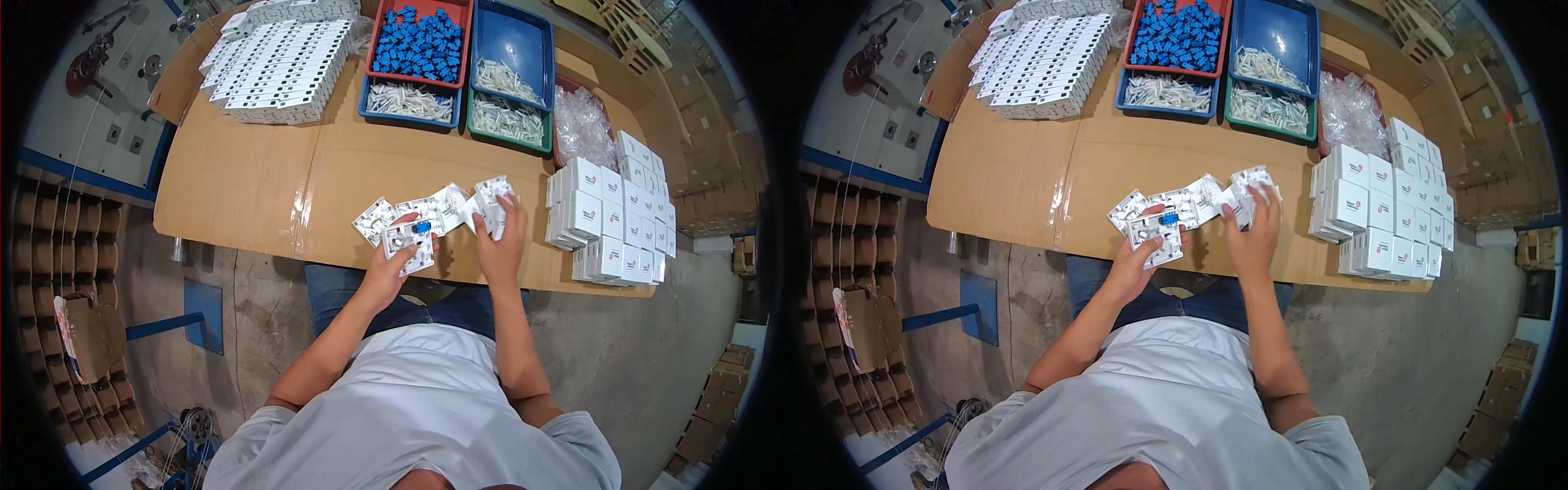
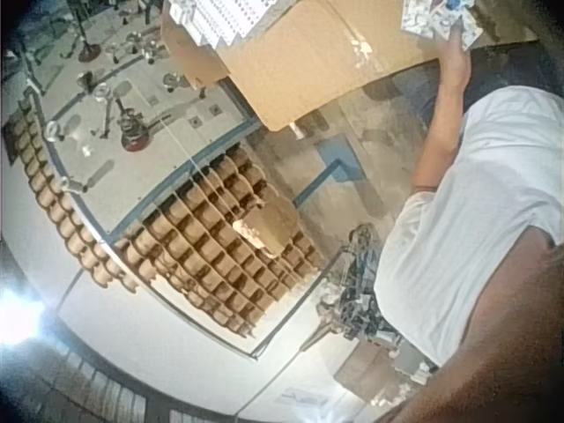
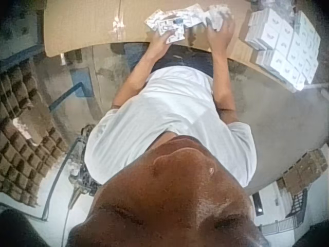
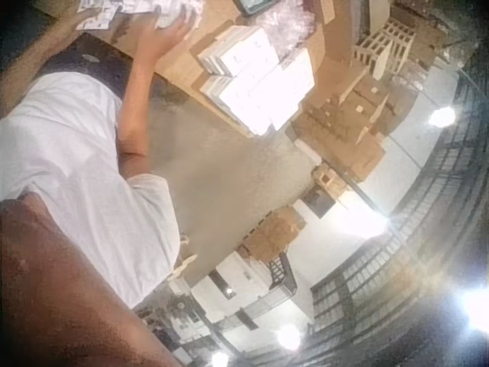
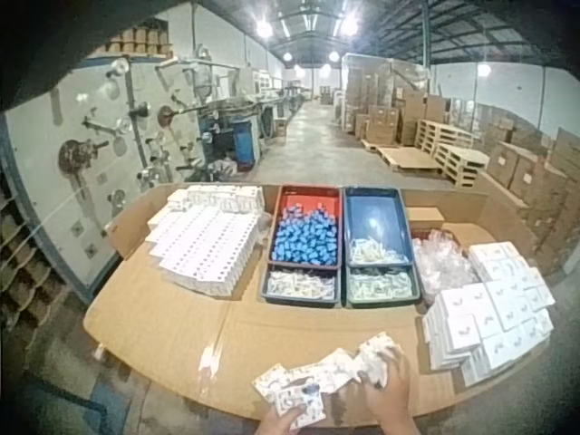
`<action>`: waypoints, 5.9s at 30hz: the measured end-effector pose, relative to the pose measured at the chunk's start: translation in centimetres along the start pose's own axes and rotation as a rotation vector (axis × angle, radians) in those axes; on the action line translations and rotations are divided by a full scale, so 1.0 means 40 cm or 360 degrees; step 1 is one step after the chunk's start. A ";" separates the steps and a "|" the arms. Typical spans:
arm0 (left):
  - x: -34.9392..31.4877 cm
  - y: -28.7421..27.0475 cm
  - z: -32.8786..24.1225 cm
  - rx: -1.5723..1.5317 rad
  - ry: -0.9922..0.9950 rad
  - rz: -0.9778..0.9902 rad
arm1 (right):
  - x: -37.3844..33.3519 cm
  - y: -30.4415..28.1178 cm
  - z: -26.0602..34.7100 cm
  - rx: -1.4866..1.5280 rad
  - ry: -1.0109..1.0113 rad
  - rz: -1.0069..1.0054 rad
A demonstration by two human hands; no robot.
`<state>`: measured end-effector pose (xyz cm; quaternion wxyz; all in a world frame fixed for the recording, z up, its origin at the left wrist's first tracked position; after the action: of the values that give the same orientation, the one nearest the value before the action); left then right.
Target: Sort small plastic bags into cardboard boxes at a warehouse workstation.
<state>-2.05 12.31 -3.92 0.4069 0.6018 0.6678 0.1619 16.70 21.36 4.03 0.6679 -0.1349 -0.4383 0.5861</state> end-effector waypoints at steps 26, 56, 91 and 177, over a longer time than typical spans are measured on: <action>-0.011 -0.061 -0.118 -0.0080 0.0350 -0.0204 | 0.385 0.201 0.203 0.0856 -0.0001 0.0589; 0.031 -0.402 -0.304 0.1356 0.1023 -0.1352 | 0.090 0.089 -0.154 0.0060 -0.0003 0.0026; -0.014 0.084 -0.021 -0.0181 -0.0553 0.0109 | -0.012 -0.045 0.301 0.0762 -0.0753 0.1289; -0.061 0.129 -0.049 0.0863 0.0567 0.0072 | -0.123 0.007 0.066 0.1813 0.0459 0.0383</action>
<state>-0.17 11.70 1.79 0.1048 0.6653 0.7337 0.0898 14.91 16.13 3.26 0.6169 0.1176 0.0584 0.7760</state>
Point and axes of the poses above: each hand's wrist, its own x-axis towards the middle knuckle, its own y-axis out of the palm, z = x × y, the point moved 9 cm from there along x, towards the middle knuckle, and after that the axes turned 1 degree about x, right-handed, at the moved point
